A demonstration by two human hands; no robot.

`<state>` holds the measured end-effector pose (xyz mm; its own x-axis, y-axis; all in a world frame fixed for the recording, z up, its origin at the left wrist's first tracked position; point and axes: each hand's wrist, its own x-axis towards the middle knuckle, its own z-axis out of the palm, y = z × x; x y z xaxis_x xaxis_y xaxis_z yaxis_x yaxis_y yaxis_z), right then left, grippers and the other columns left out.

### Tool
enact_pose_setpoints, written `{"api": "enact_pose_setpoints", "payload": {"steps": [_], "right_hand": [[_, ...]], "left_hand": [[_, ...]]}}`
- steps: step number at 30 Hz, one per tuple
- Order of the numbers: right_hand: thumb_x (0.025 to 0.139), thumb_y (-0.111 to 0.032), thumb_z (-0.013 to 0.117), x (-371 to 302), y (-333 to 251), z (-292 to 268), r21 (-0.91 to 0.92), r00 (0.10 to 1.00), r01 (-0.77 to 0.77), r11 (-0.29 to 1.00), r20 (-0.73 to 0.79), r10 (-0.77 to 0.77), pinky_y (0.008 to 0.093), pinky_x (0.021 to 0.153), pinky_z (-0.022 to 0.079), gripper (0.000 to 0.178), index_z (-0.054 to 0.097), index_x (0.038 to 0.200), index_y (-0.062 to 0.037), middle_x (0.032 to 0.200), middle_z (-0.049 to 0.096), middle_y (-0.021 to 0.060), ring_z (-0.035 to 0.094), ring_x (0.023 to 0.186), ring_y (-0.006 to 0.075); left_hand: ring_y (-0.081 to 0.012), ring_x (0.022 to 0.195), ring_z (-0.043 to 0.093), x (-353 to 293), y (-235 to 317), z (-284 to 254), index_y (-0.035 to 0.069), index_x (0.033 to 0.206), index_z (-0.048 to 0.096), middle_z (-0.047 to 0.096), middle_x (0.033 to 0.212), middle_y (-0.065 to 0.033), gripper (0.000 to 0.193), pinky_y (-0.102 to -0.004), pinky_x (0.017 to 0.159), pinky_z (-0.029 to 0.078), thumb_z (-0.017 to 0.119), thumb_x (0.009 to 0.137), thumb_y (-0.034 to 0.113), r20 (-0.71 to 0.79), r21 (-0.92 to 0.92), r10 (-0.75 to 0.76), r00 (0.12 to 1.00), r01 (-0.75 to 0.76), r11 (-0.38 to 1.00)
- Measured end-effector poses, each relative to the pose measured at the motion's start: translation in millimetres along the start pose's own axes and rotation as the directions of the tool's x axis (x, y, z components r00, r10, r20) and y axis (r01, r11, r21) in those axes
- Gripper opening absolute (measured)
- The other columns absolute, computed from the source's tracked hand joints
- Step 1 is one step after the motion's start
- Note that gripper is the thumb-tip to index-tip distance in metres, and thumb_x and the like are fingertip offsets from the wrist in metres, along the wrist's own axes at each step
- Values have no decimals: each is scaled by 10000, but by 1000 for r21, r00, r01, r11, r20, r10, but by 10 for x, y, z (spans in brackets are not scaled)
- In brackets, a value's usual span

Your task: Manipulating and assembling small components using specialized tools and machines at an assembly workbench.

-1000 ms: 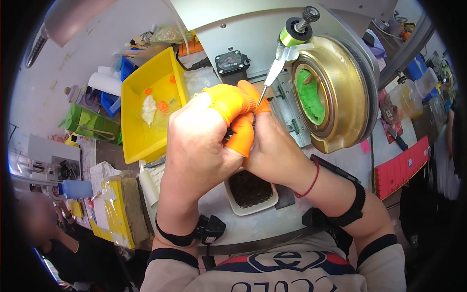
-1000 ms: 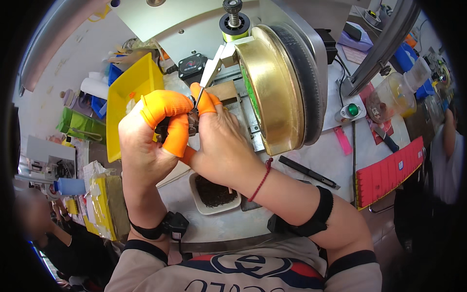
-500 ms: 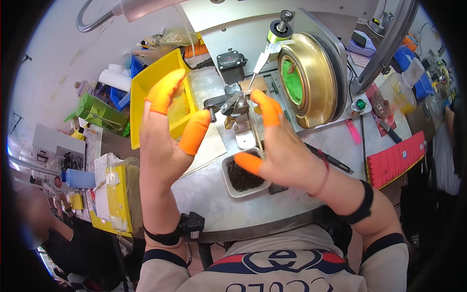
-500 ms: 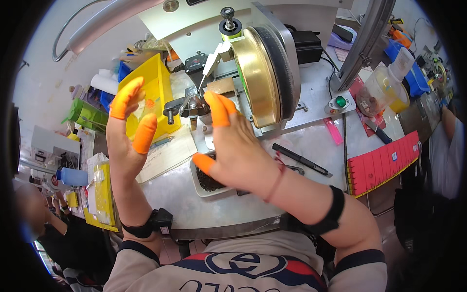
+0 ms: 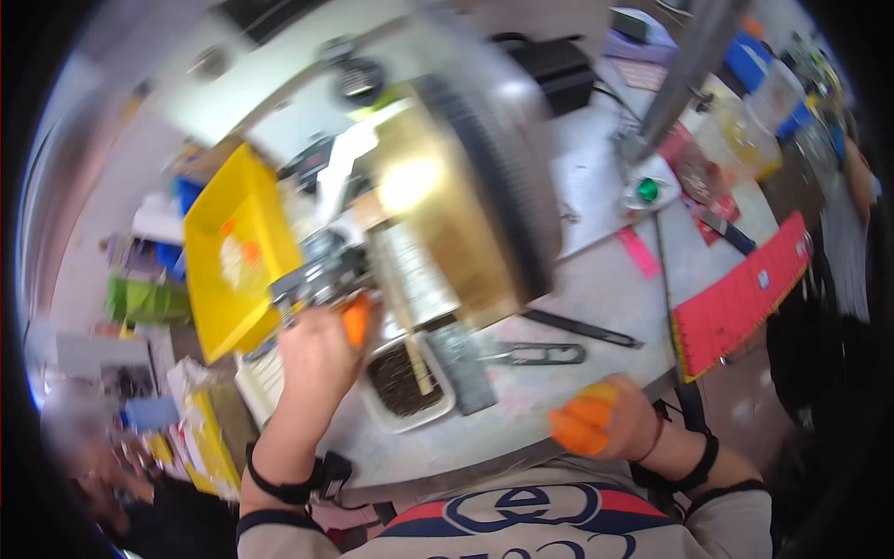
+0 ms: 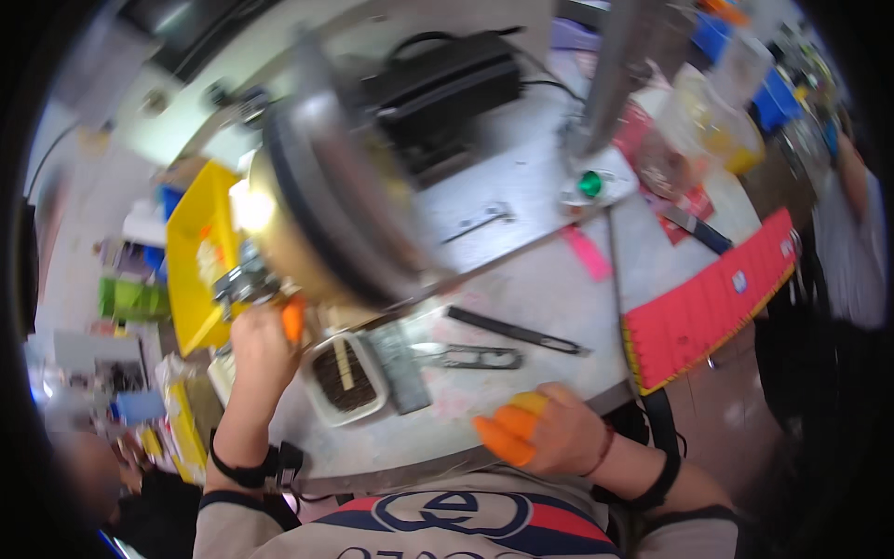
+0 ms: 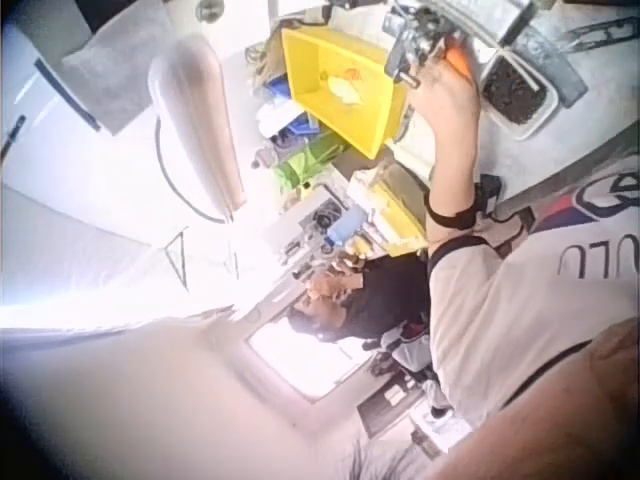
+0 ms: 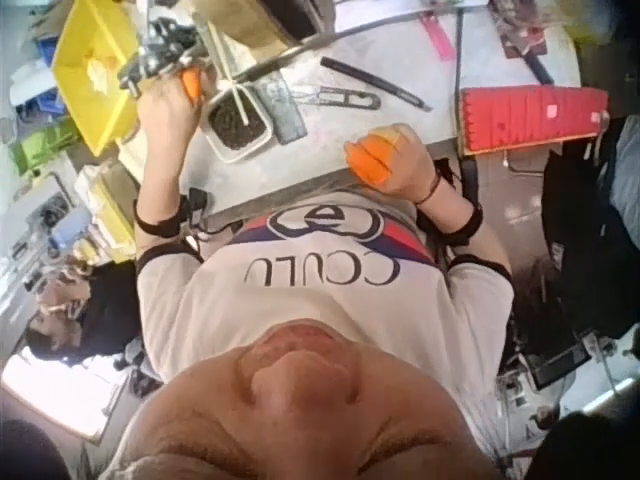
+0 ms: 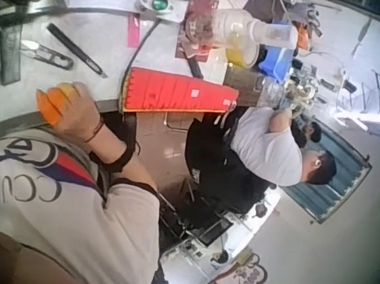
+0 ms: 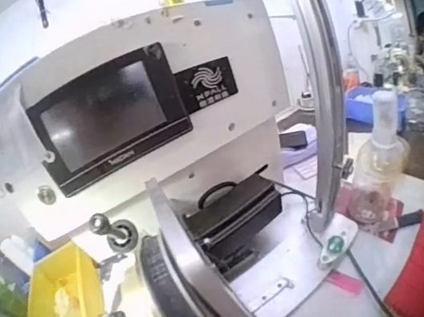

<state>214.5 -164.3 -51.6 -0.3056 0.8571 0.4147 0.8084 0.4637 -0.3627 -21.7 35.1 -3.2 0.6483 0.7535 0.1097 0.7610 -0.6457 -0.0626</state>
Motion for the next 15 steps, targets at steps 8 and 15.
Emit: {"api": "enact_pose_setpoints", "payload": {"steps": [8, 15], "right_hand": [[606, -98, 553, 45, -10, 42, 21, 980, 107, 994, -171, -102, 243, 608, 413, 319, 607, 917, -60, 797, 525, 17, 513, 712, 139], [690, -91, 574, -345, 119, -458, -107, 897, 4, 994, -439, -51, 280, 612, 411, 257, 580, 945, -59, 813, 544, 25, 529, 729, 164]], "left_hand": [[-359, 623, 559, -72, -168, 255, -4, 713, 568, 568, 671, -190, 146, -413, 574, 436, 580, 720, 141, -241, 11, -38, 970, 42, 999], [-330, 576, 537, -192, 327, -637, 9, 681, 562, 564, 634, -146, 214, -388, 560, 403, 635, 715, 208, 124, -40, -9, 992, 14, 999]]}}
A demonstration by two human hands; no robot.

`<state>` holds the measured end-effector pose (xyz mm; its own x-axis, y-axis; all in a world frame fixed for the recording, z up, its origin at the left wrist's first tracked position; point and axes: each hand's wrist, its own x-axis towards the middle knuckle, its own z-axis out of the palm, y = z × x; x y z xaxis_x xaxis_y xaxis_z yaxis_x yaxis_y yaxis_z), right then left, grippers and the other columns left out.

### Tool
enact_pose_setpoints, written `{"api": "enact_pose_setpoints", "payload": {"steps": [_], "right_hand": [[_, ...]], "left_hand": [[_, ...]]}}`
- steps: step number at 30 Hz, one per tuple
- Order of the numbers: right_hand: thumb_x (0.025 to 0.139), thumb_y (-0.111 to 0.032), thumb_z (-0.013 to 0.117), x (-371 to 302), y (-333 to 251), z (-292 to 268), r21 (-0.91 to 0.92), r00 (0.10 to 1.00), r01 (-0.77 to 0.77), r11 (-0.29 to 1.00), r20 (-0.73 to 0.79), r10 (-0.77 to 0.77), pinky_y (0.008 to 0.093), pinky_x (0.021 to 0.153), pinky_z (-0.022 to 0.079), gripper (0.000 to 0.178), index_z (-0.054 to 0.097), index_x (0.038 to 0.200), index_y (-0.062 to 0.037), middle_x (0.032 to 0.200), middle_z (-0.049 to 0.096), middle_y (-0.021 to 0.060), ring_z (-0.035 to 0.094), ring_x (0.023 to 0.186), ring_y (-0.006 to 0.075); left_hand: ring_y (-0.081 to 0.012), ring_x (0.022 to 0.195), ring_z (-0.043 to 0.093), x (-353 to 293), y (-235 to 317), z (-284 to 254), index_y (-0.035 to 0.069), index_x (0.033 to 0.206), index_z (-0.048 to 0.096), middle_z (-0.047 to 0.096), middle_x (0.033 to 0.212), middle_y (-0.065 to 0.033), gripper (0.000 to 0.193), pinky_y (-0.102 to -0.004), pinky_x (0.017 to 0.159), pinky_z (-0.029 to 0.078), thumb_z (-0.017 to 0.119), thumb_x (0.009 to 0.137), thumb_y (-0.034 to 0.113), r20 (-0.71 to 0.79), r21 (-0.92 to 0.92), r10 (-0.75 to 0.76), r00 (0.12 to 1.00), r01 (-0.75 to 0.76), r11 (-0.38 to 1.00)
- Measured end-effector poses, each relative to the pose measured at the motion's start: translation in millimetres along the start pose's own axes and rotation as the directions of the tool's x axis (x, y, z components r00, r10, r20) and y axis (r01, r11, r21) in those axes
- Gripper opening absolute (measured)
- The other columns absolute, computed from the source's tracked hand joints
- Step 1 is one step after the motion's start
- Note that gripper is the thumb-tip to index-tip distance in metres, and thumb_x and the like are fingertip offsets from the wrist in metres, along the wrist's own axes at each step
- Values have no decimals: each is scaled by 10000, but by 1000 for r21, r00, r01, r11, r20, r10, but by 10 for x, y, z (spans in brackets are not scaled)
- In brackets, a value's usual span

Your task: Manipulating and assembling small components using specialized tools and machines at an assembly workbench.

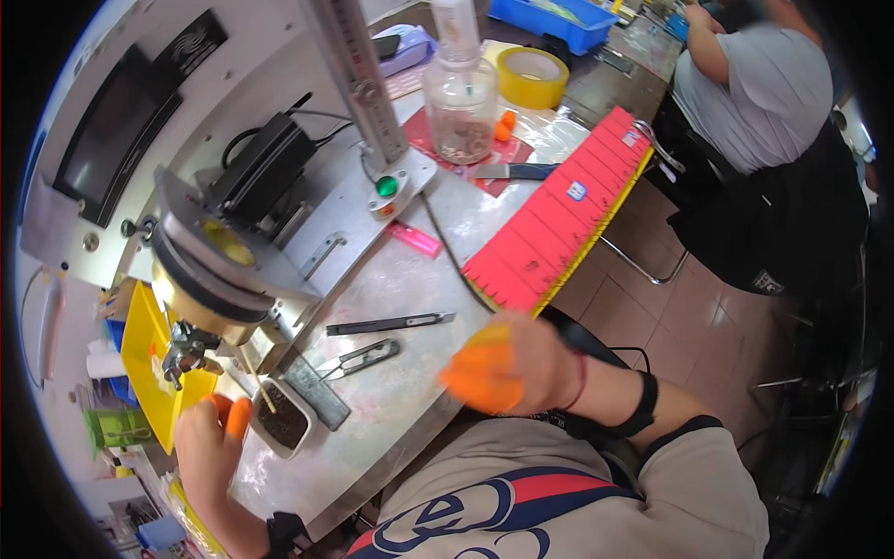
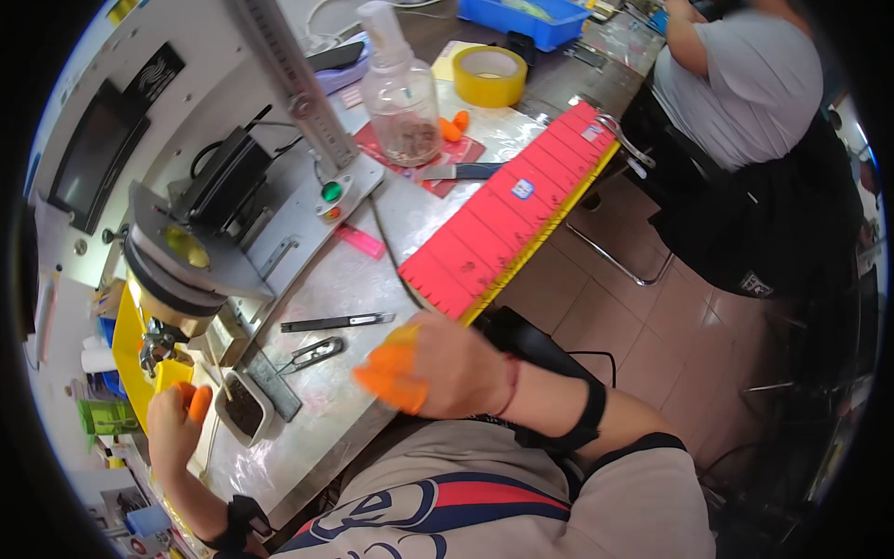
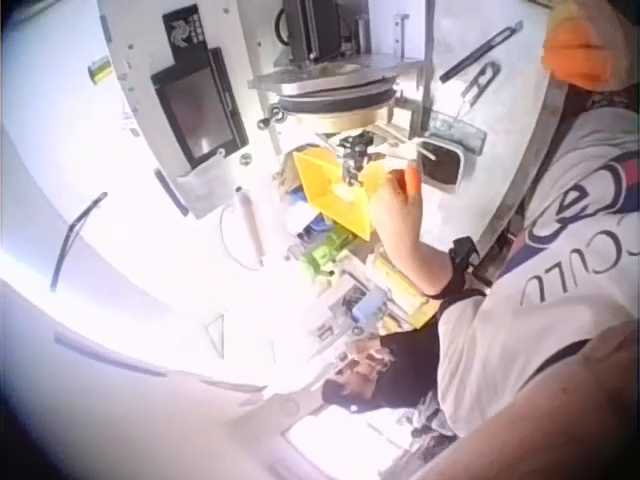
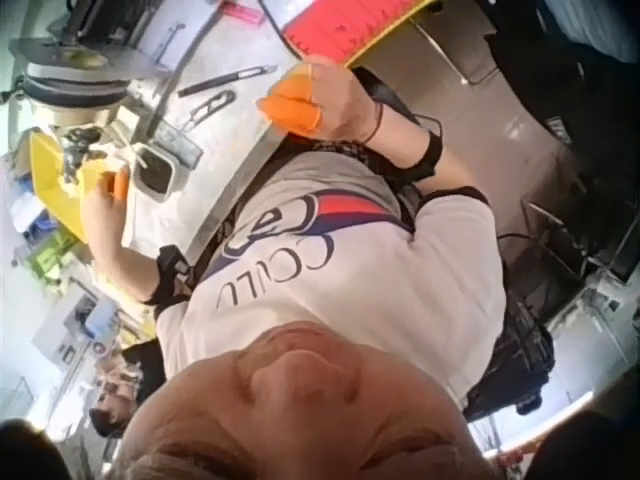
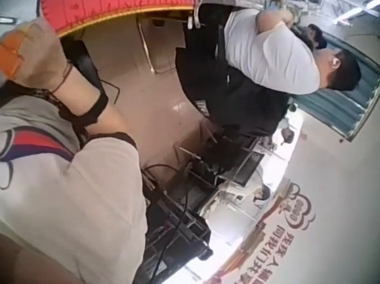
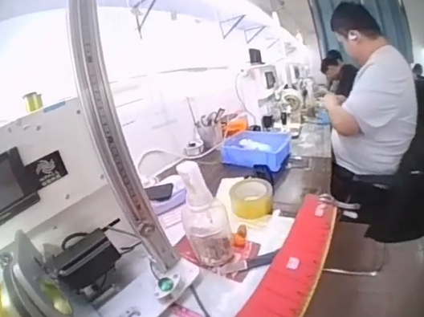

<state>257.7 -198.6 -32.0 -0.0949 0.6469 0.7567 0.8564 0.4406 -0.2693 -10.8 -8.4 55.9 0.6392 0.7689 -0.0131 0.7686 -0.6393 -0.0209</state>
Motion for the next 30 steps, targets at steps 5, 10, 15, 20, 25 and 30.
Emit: {"api": "enact_pose_setpoints", "payload": {"steps": [5, 10, 15, 20, 25, 30], "right_hand": [[741, -34, 582, -345, 429, -722, -235, 800, -551, 800, -420, 428, 326, 658, 443, 164, 583, 905, -33, 820, 549, 83, 543, 731, 245], [747, -50, 597, -668, 826, -985, -130, 582, -783, 608, -499, 643, 298, 702, 429, 150, 592, 892, -12, 909, 533, 96, 533, 785, 241], [750, -87, 598, -768, 931, -1003, -142, 523, -848, 511, -378, 764, 307, 720, 419, 139, 612, 877, -35, 884, 538, 89, 521, 813, 243], [731, -105, 610, -787, 981, -975, -165, 542, -839, 518, -320, 777, 322, 721, 404, 141, 620, 859, -45, 870, 542, 87, 509, 805, 253], [717, -96, 617, -784, 1019, -1007, -305, 618, -780, 546, -247, 746, 341, 723, 381, 120, 604, 823, -42, 861, 535, 85, 493, 785, 261], [736, -74, 588, -800, 1043, -946, -366, 648, -751, 550, -249, 720, 355, 732, 364, 104, 558, 830, -41, 851, 517, 90, 475, 792, 278]], "left_hand": [[-292, 631, 551, -99, 744, -260, 37, 762, 560, 578, 693, -100, 218, -368, 575, 404, 702, 632, 141, 40, -311, 62, 997, -47, 949], [-312, 918, 507, 276, 1524, -113, 29, 1063, 497, 526, 1043, -141, 559, -368, 766, 399, 735, 566, 129, -159, -275, 541, 826, -563, 779], [-347, 1082, 412, 595, 2193, 147, 6, 1198, 389, 404, 1219, -182, 752, -402, 893, 344, 749, 556, 161, -51, -331, 666, 744, -642, 692], [-401, 1128, 347, 695, 2450, 483, 35, 1256, 319, 321, 1270, -217, 860, -425, 924, 323, 770, 542, 198, -16, -345, 672, 741, -635, 691], [-406, 1106, 369, 747, 2514, 510, 68, 1246, 341, 327, 1262, -217, 859, -435, 902, 340, 781, 516, 180, 7, -403, 675, 738, -616, 677], [-413, 1046, 426, 722, 2565, 503, 42, 1157, 442, 362, 1219, -245, 754, -434, 847, 392, 779, 490, 140, 4, -345, 661, 750, -620, 705]]}}
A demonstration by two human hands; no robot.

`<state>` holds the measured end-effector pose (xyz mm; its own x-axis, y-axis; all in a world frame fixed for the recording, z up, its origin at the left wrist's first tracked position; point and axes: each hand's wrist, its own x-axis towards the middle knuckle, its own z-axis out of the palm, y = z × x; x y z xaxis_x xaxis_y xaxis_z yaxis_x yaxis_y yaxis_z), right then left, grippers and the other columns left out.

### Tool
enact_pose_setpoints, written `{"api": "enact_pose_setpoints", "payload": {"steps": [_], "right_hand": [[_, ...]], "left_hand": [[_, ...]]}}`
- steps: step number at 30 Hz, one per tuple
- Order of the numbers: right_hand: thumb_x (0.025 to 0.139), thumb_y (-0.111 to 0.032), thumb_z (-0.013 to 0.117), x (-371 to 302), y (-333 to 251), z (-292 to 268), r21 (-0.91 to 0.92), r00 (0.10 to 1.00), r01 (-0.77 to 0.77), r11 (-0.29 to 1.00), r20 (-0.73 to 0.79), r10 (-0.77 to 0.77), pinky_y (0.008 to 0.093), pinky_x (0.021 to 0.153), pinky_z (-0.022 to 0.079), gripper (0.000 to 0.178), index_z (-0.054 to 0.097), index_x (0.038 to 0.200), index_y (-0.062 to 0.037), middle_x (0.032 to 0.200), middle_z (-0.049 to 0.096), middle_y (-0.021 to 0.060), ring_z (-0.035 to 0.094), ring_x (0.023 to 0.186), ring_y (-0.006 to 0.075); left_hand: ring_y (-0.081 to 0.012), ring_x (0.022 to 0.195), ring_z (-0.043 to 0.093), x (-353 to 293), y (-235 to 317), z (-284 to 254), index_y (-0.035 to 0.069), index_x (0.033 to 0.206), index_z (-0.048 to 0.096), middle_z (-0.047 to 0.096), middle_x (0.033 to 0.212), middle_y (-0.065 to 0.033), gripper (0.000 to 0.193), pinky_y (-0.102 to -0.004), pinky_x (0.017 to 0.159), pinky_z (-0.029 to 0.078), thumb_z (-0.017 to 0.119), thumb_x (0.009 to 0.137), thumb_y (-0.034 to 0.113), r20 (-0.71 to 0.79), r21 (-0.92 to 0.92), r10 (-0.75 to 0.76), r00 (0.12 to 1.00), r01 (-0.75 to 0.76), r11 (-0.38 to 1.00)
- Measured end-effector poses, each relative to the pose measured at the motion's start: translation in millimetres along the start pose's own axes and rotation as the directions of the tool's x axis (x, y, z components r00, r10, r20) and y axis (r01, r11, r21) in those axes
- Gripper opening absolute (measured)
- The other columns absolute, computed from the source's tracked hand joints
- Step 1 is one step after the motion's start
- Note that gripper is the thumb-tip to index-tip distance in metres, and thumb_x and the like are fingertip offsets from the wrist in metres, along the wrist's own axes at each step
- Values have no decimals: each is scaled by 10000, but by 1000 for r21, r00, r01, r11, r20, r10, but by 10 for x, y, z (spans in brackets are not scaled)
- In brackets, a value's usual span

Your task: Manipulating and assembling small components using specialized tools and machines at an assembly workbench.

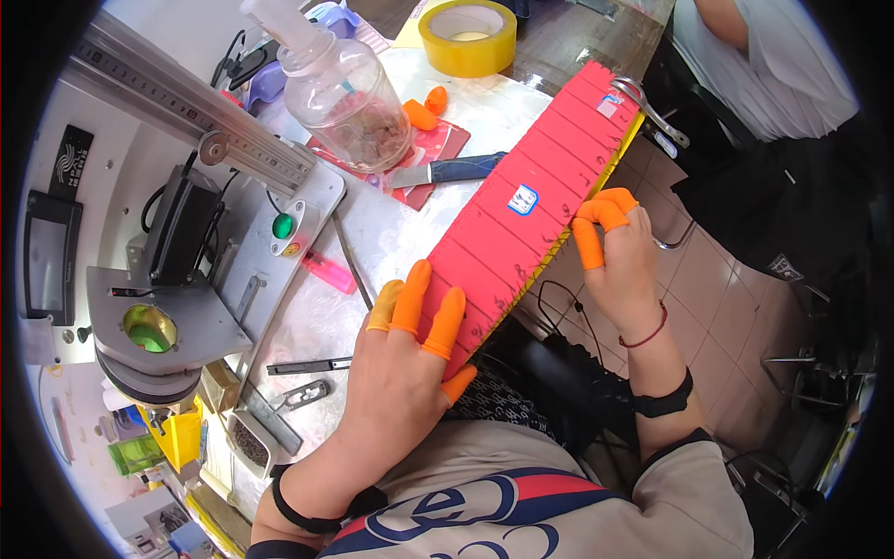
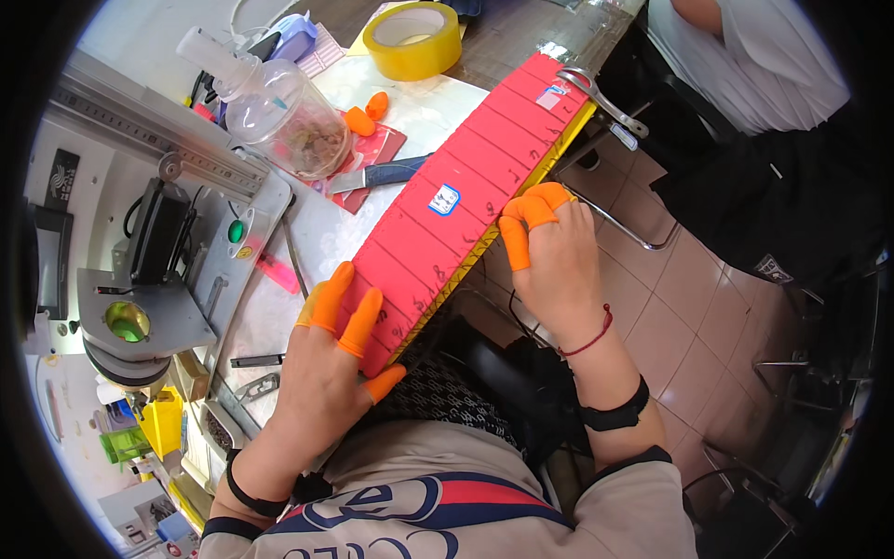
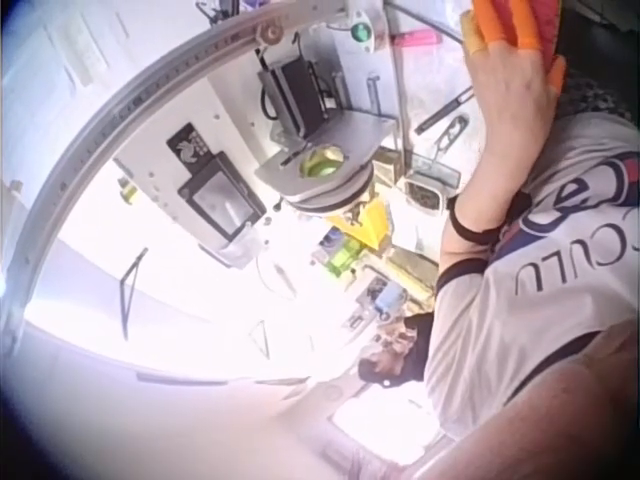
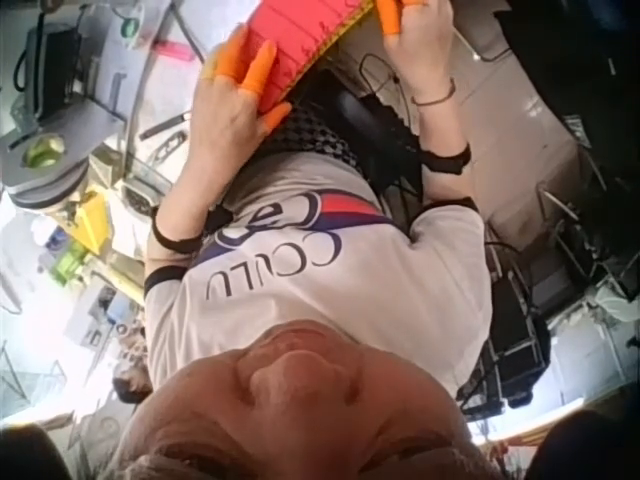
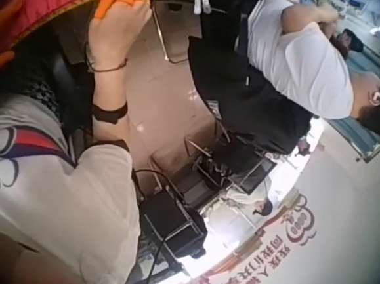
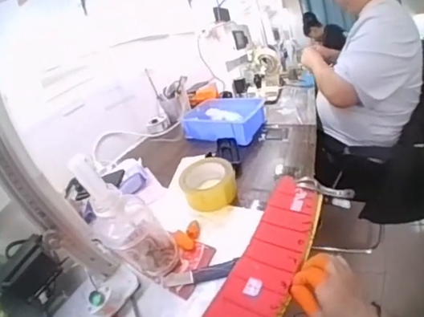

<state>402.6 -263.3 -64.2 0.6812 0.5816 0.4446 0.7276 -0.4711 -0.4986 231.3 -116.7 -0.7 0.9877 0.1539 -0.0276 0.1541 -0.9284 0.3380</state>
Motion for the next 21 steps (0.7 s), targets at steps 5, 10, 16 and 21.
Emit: {"api": "enact_pose_setpoints", "payload": {"steps": [5, 10, 16, 21], "right_hand": [[743, -60, 577, -19, 18, 65, -2, 992, 58, 998, -110, -57, 355, 721, 359, 100, 532, 831, -45, 842, 503, 91, 465, 780, 278], [733, -46, 584, -15, 13, 86, 16, 989, 72, 997, -128, -70, 350, 712, 353, 100, 523, 812, -51, 841, 502, 83, 462, 769, 267], [733, -53, 585, 27, -41, 53, -115, 976, 117, 986, -169, -136, 336, 690, 347, 107, 539, 829, -65, 836, 503, 72, 462, 756, 251], [750, -73, 573, 105, -106, -80, -184, 985, 142, 973, -73, -158, 344, 698, 348, 97, 542, 840, -58, 854, 509, 79, 469, 775, 253]], "left_hand": [[-421, 1036, 431, -9, 0, 26, 21, 1105, 483, 370, 1208, -256, 690, -430, 831, 405, 773, 488, 128, -12, 12, 22, 1000, -22, 1000], [-420, 1048, 425, -13, -8, 22, 12, 1096, 490, 364, 1216, -258, 669, -424, 842, 398, 767, 498, 130, -3, 15, 47, 999, -47, 999], [-408, 1061, 419, -52, -21, 23, 6, 1102, 490, 354, 1234, -251, 646, -418, 860, 384, 755, 533, 163, -26, 0, 23, 999, -23, 1000], [-409, 1090, 392, -92, -43, 45, 5, 1103, 493, 338, 1248, -253, 626, -419, 884, 361, 746, 559, 181, -67, -5, 50, 997, -50, 999]]}}
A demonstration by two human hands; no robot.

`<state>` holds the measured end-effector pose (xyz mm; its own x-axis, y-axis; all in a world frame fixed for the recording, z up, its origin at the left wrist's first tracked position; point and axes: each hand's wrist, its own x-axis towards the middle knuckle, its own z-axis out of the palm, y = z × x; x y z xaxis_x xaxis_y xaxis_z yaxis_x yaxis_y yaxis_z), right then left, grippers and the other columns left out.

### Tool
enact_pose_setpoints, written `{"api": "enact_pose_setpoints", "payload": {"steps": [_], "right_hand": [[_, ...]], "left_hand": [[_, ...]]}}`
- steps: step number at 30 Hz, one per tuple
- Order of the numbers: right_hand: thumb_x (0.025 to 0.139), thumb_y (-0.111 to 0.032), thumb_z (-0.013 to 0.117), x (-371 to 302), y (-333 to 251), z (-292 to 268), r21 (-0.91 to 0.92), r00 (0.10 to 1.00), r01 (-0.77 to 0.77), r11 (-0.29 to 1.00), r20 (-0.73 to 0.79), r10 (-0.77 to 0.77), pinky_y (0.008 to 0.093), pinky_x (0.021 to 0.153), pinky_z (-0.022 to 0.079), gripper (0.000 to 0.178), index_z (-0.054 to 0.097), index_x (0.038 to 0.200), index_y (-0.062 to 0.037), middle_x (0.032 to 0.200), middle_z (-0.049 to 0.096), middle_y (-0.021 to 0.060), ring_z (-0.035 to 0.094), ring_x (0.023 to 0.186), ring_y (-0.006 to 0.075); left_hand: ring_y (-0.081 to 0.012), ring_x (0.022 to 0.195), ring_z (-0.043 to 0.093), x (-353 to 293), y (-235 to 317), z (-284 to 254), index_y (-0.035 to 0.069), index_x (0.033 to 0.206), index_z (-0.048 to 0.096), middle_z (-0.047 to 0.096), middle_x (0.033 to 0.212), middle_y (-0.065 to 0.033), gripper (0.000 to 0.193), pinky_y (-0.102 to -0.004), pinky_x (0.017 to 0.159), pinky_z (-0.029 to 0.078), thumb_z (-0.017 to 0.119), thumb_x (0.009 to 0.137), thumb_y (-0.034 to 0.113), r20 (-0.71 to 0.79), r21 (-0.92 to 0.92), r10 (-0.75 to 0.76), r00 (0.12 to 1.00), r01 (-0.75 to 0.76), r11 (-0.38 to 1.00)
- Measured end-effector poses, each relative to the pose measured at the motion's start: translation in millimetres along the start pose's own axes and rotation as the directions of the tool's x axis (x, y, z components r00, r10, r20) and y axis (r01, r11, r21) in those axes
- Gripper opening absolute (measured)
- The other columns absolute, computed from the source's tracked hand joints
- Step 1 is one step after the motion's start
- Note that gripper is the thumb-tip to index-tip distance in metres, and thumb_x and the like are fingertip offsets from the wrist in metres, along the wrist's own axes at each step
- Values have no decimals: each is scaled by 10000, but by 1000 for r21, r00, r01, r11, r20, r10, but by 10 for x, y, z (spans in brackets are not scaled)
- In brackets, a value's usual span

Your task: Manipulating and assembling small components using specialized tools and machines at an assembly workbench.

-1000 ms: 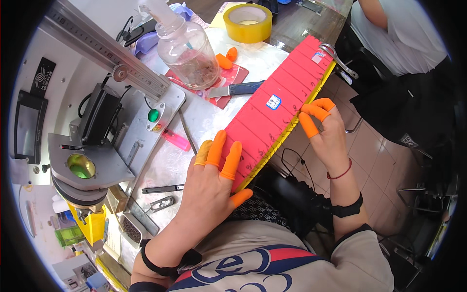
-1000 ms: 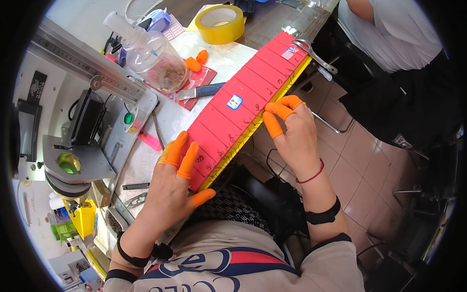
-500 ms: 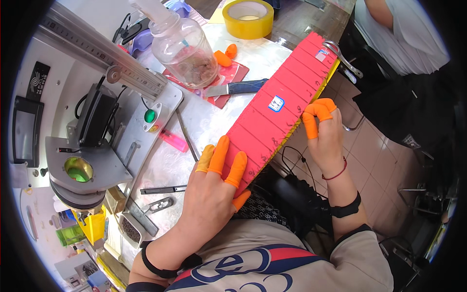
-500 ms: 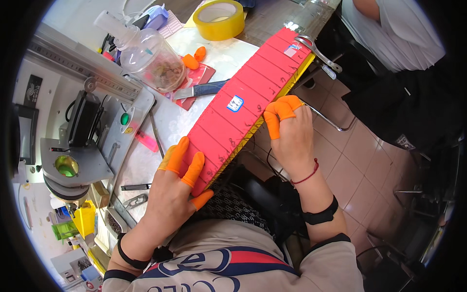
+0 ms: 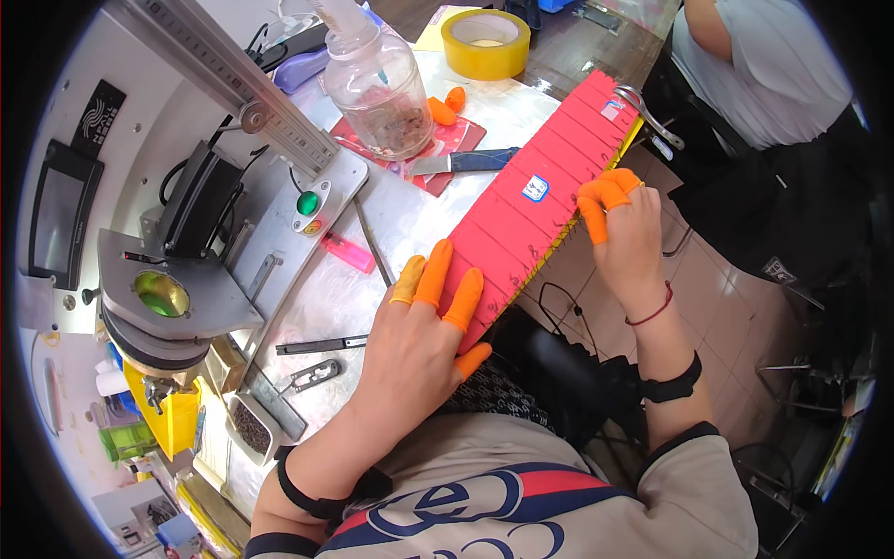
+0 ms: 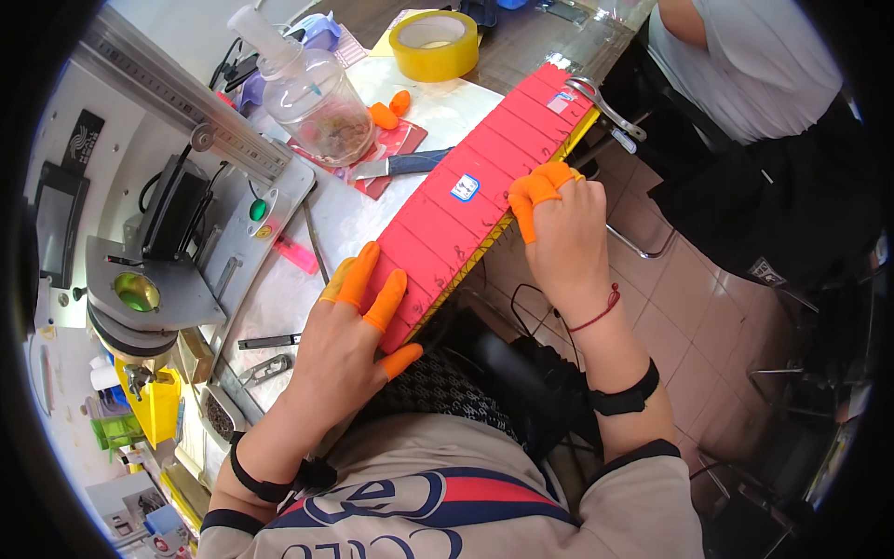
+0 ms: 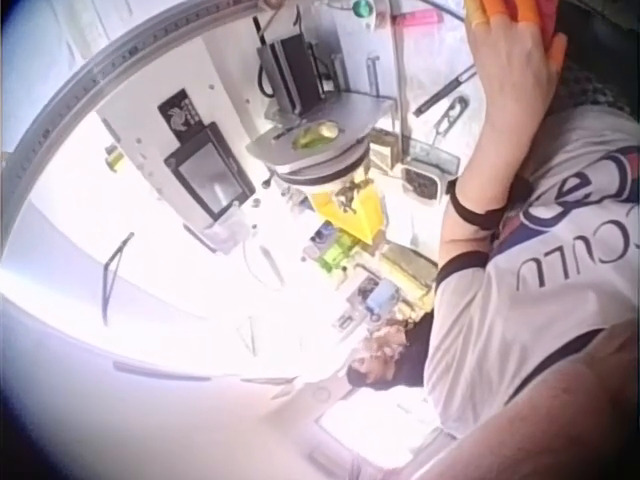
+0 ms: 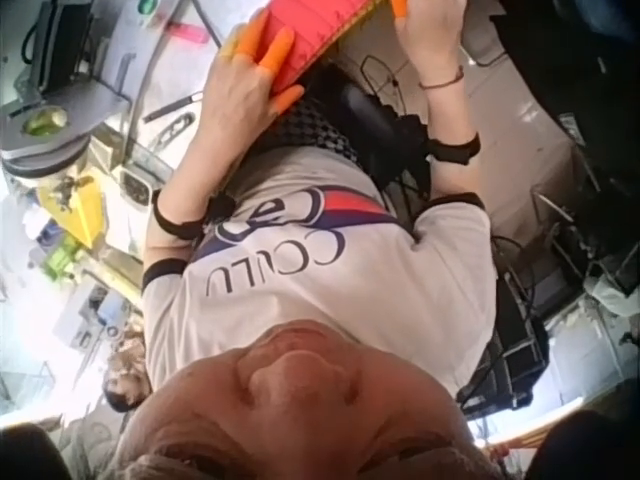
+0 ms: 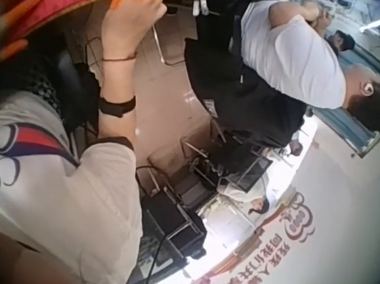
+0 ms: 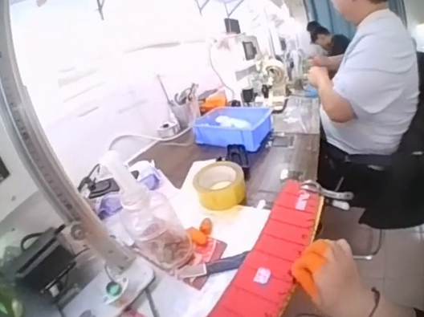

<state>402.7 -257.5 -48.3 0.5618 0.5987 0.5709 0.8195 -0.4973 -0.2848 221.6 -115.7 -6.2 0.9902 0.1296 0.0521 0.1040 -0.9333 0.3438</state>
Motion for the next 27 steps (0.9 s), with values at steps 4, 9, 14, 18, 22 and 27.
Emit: {"api": "enact_pose_setpoints", "payload": {"steps": [4, 9, 14, 18, 22, 27], "right_hand": [[770, -71, 552, 64, 35, -74, 73, 983, -74, 995, -160, 85, 352, 720, 351, 77, 533, 839, -46, 859, 516, 91, 478, 804, 258], [742, -60, 584, 21, -565, -471, 352, 967, 177, 919, -235, -97, 348, 701, 405, 111, 531, 840, -52, 854, 550, 91, 509, 806, 272], [716, -82, 618, -394, -1253, -481, 710, 955, 148, 688, 78, -286, 285, 437, 435, 219, 537, 918, -59, 711, 547, 60, 550, 532, 223], [745, -105, 597, -362, -1520, -452, 699, 917, 206, 685, 106, -384, 277, 413, 419, 237, 524, 967, -67, 649, 511, 47, 531, 488, 200], [775, -126, 566, -292, -1762, -381, 748, 887, 250, 615, 78, -456, 294, 380, 403, 262, 510, 1025, -70, 606, 485, 41, 513, 454, 199], [676, -113, 665, -155, -2171, -400, 633, 792, 522, 572, -111, -600, 266, 358, 340, 314, 591, 977, -60, 545, 435, 17, 447, 405, 165]], "left_hand": [[-411, 1102, 377, -51, -4, -24, 7, 1117, 479, 342, 1246, -249, 627, -430, 893, 347, 741, 577, 188, -14, 30, 32, 999, -32, 999], [-360, 1043, 447, -316, 19, -231, 27, 1139, 457, 402, 1204, -215, 607, -412, 850, 382, 731, 608, 138, -230, -140, 155, 961, -190, 972], [-229, 703, 529, -643, 40, -440, 54, 1024, 543, 575, 935, -80, 452, -328, 609, 420, 722, 614, 113, -422, -230, 146, 895, -261, 938], [-187, 579, 512, -877, -39, -539, 68, 897, 579, 581, 768, -41, 308, -299, 518, 401, 713, 620, 80, -461, -119, 174, 870, -256, 959], [-195, 545, 506, -1127, -122, -675, 67, 798, 577, 570, 708, -45, 205, -290, 503, 394, 673, 623, 19, -503, -190, 38, 864, -154, 970], [-205, 563, 534, -1553, -187, -942, 53, 750, 581, 576, 673, -59, 137, -280, 515, 403, 632, 640, -9, -483, -362, -170, 859, -19, 932]]}}
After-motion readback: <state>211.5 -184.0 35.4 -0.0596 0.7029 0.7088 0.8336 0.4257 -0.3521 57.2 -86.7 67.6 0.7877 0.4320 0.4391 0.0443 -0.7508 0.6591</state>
